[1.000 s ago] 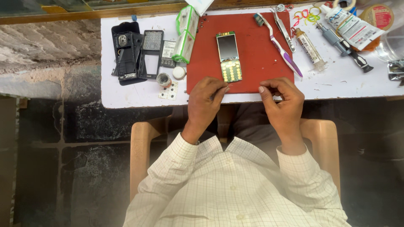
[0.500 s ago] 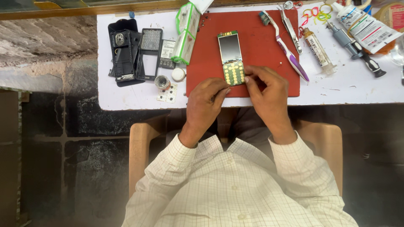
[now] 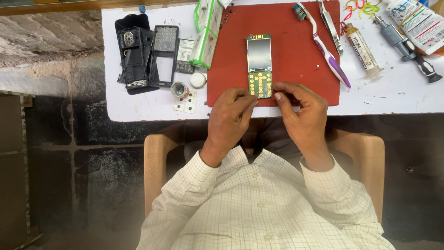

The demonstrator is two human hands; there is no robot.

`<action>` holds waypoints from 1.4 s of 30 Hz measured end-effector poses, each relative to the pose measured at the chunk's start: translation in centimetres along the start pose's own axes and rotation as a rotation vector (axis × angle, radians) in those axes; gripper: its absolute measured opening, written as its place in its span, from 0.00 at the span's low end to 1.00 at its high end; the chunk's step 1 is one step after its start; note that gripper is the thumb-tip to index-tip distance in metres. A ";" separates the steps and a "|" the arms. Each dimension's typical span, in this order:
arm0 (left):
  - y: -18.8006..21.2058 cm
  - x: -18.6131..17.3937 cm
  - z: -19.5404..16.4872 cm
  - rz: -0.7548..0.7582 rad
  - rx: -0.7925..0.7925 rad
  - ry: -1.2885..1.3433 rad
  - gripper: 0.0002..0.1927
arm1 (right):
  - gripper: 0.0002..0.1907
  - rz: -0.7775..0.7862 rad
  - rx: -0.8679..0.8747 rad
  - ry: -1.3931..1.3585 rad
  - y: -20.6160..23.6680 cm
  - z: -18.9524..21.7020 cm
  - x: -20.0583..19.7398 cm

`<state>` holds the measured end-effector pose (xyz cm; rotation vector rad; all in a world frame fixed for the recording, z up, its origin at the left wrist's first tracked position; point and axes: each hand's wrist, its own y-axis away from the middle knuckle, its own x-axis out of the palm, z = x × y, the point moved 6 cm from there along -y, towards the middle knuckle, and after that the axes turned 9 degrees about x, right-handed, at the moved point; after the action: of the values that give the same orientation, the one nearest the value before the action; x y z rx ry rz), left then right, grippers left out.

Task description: The person works on a disassembled mobile phone, using a soldering iron on the keypad area and a toothbrush to clean the device. They handle small components and adhesive pads, placing them on the keypad assembly.

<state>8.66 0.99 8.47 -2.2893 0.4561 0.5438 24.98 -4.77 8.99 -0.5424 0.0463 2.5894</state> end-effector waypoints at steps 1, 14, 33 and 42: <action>0.0 0.0 -0.2 -0.010 0.020 -0.015 0.05 | 0.11 -0.001 -0.010 0.004 0.0 0.1 0.0; -0.1 0.0 -0.4 0.004 0.004 -0.026 0.04 | 0.10 -0.026 -0.050 0.035 0.8 0.8 0.2; -0.3 0.1 0.2 0.025 -0.013 0.016 0.04 | 0.17 0.021 -0.048 0.040 -0.8 0.2 0.3; -0.4 0.4 0.7 0.037 0.010 0.025 0.05 | 0.24 0.031 0.124 0.024 -1.9 -1.0 0.7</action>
<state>9.03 1.71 8.10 -2.2844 0.5128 0.5311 25.70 -2.94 7.96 -0.5313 0.2238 2.5894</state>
